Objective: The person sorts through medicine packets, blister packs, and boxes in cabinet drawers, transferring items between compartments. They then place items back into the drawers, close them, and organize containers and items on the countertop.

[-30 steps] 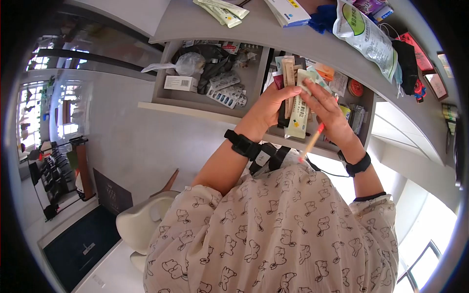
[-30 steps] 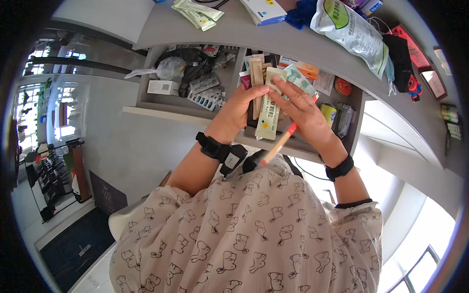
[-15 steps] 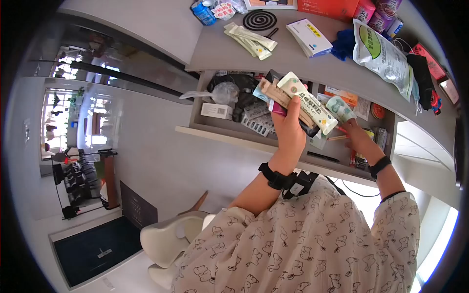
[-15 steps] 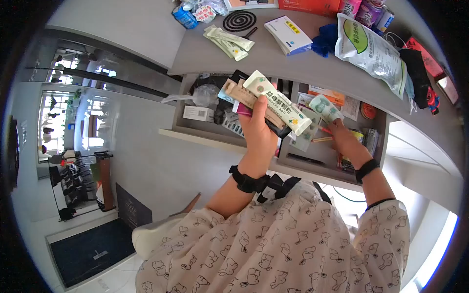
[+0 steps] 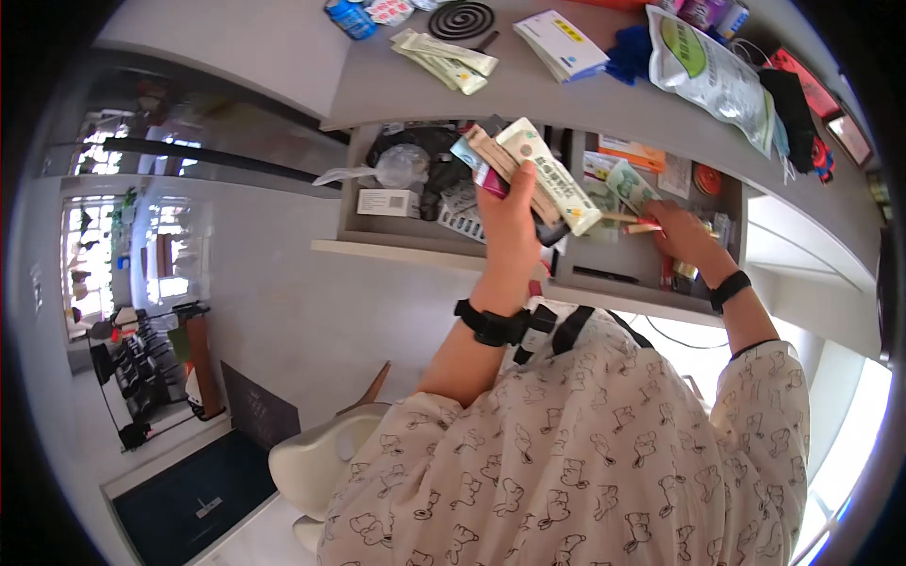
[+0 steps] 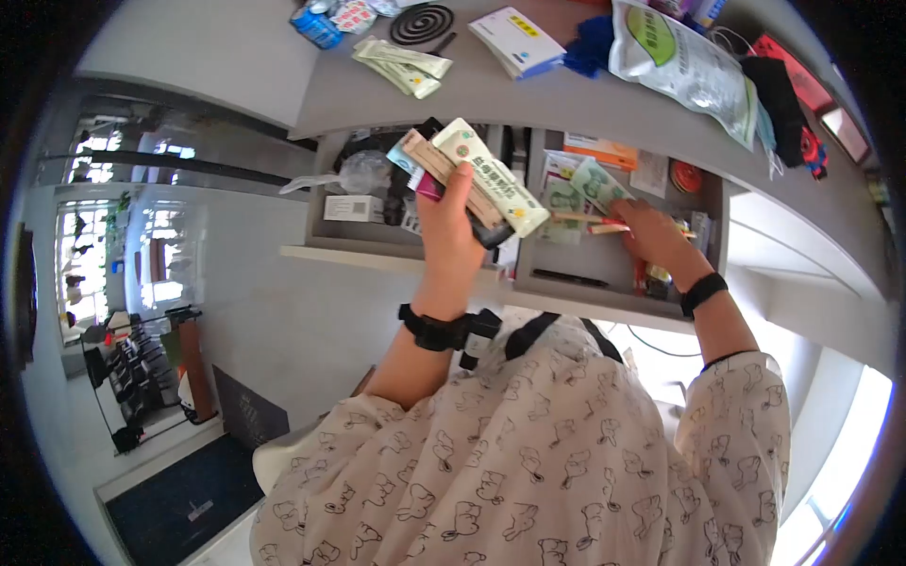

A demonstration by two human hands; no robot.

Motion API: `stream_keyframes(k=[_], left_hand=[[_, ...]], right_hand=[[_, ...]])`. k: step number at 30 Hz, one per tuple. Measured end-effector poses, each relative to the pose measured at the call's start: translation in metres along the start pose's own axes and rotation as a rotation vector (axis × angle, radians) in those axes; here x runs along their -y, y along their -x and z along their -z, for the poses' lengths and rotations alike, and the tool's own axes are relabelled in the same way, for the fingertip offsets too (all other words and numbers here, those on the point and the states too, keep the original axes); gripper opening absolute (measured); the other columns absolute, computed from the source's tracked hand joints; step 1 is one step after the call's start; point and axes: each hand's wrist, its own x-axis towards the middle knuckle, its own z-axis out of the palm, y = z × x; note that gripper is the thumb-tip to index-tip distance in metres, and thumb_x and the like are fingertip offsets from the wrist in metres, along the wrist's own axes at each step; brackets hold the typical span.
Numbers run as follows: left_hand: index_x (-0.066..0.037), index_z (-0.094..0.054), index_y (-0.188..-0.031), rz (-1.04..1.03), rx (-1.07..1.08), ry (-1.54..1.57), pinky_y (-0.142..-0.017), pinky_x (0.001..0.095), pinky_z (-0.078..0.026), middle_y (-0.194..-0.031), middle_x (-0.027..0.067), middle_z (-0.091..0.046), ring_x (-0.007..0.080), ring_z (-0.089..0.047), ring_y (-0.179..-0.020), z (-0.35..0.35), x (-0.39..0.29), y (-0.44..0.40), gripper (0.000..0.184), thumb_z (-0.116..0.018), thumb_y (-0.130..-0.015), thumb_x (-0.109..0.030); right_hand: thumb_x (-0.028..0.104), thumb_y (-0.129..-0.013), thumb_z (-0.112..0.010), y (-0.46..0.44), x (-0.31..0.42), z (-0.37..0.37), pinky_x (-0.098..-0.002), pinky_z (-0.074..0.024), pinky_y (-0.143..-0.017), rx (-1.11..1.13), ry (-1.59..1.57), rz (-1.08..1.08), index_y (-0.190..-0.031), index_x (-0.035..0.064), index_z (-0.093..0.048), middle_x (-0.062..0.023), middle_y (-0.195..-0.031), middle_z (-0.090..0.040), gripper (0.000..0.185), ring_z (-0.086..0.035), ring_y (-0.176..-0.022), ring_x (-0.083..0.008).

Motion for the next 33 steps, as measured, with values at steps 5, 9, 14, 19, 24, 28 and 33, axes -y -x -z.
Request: stream_keyframes(k=[5, 9, 14, 19, 24, 28, 33], left_hand=[[-0.005, -0.047, -0.110, 0.096, 0.011, -0.014, -0.074, 0.0265, -0.046, -0.097, 0.0029, -0.056, 0.0117, -0.056, -0.084, 0.009, -0.001, 0.003, 0.030, -0.057, -0.082, -0.007], [-0.005, -0.050, -0.107, 0.127, -0.022, -0.025, -0.070, 0.0311, -0.050, -0.095, 0.0042, -0.058, 0.0158, -0.059, -0.083, 0.017, -0.003, 0.003, 0.028, -0.058, -0.080, -0.006], [-0.005, -0.050, -0.107, 0.203, -0.085, -0.050, -0.072, 0.0311, -0.050, -0.096, 0.0046, -0.057, 0.0161, -0.059, -0.084, 0.012, -0.010, 0.006, 0.028, -0.057, -0.080, -0.004], [-0.004, -0.048, -0.111, 0.132, -0.038, -0.049, -0.073, 0.0316, -0.050, -0.098, 0.0067, -0.057, 0.0179, -0.059, -0.086, 0.012, -0.013, 0.016, 0.031, -0.056, -0.081, -0.006], [-0.003, -0.048, -0.111, 0.157, -0.029, -0.076, -0.075, 0.0349, -0.051, -0.098, 0.0128, -0.059, 0.0213, -0.060, -0.088, 0.026, -0.024, 0.025, 0.030, -0.054, -0.082, -0.008], [-0.002, -0.049, -0.111, 0.187, 0.008, -0.041, -0.075, 0.0352, -0.051, -0.096, 0.0126, -0.059, 0.0213, -0.060, -0.087, 0.038, -0.021, 0.029, 0.031, -0.055, -0.082, -0.008], [-0.005, -0.048, -0.110, 0.219, -0.013, -0.014, -0.076, 0.0340, -0.050, -0.101, 0.0057, -0.056, 0.0168, -0.058, -0.090, 0.034, -0.015, 0.028, 0.031, -0.058, -0.080, -0.005]], right_hand=[[0.003, -0.067, -0.051, 0.018, -0.001, 0.016, -0.0404, -0.0442, -0.076, -0.195, -0.122, 0.101, -0.092, 0.0000, -0.052, -0.0186, -0.095, -0.053, 0.025, -0.052, -0.088, -0.0360], [0.005, -0.070, -0.053, 0.030, 0.015, 0.021, -0.0405, -0.0446, -0.072, -0.318, -0.131, 0.181, -0.094, 0.0027, -0.051, -0.0170, -0.089, -0.054, 0.024, -0.053, -0.083, -0.0357], [0.009, -0.076, -0.052, 0.002, 0.027, 0.015, -0.0426, -0.0449, -0.074, -0.150, -0.100, 0.006, -0.108, 0.0107, -0.048, -0.0159, -0.090, -0.055, 0.032, -0.056, -0.081, -0.0364], [0.009, -0.080, -0.048, -0.063, 0.023, -0.022, -0.0432, -0.0424, -0.086, -0.238, 0.234, 0.068, -0.127, 0.0192, -0.040, -0.0231, -0.118, -0.045, 0.050, -0.050, -0.101, -0.0412], [0.008, -0.079, -0.049, -0.058, 0.029, -0.050, -0.0427, -0.0394, -0.093, 0.011, 0.156, -0.017, -0.128, 0.0189, -0.042, -0.0218, -0.135, -0.031, 0.050, -0.045, -0.110, -0.0417], [-0.001, -0.074, -0.049, -0.025, 0.038, -0.032, -0.0403, -0.0413, -0.089, 0.298, 0.096, 0.166, -0.126, 0.0180, -0.044, -0.0186, -0.134, -0.035, 0.056, -0.048, -0.107, -0.0379], [-0.003, -0.072, -0.049, -0.001, 0.029, -0.004, -0.0361, -0.0420, -0.088, 0.196, -0.149, 0.151, -0.116, 0.0089, -0.052, -0.0136, -0.119, -0.052, 0.045, -0.049, -0.108, -0.0305]])
